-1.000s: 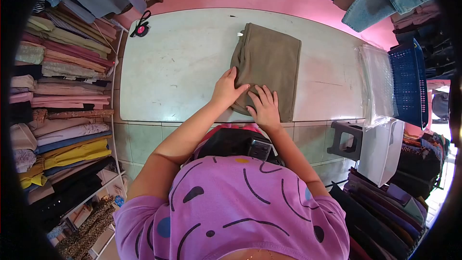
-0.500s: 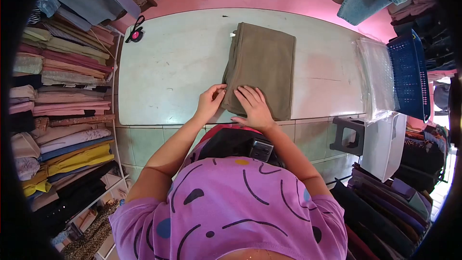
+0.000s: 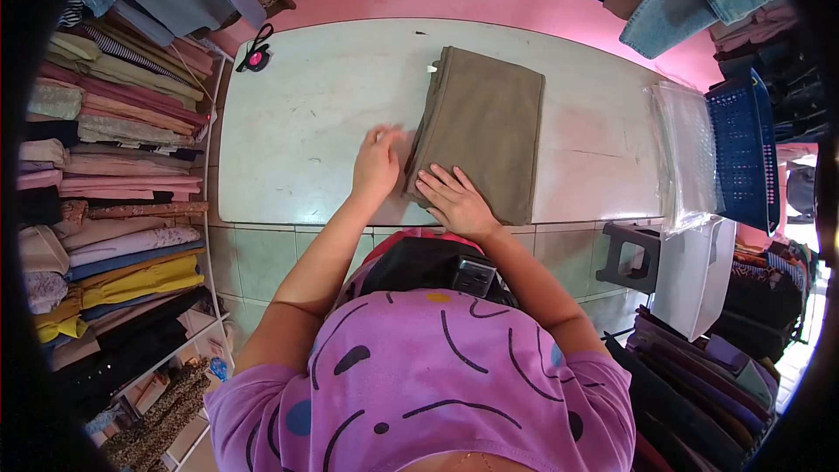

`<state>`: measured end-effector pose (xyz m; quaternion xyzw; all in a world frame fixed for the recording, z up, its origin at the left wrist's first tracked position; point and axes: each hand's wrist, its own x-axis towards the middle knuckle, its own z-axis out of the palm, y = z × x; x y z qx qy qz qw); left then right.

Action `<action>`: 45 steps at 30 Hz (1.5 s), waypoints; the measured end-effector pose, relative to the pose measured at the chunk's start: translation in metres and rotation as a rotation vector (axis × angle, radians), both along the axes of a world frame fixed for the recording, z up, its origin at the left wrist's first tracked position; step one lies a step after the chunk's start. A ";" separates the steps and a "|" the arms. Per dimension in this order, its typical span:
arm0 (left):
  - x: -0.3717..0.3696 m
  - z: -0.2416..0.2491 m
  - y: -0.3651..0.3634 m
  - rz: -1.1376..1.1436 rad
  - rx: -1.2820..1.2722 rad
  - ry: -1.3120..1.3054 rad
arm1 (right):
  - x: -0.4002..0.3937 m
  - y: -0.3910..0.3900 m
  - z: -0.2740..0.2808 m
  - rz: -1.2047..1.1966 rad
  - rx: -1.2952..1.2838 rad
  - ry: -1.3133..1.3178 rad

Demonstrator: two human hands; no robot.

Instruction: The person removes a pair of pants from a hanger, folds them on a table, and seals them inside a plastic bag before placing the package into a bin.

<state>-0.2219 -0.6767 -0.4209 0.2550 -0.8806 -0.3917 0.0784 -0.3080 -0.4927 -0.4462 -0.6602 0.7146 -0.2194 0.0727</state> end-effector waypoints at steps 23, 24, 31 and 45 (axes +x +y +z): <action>-0.052 -0.020 0.080 -0.831 -0.093 -0.089 | -0.086 0.069 0.031 -0.831 0.092 0.058; -0.062 -0.013 0.067 -0.889 0.034 -0.178 | -0.065 0.061 0.016 -0.834 -0.069 0.037; -0.081 0.003 -0.022 -0.472 -0.719 0.166 | -0.050 0.082 -0.005 -0.695 0.115 0.199; -0.112 -0.028 0.093 -0.569 -0.449 -0.001 | -0.165 0.190 -0.008 -0.730 0.020 0.159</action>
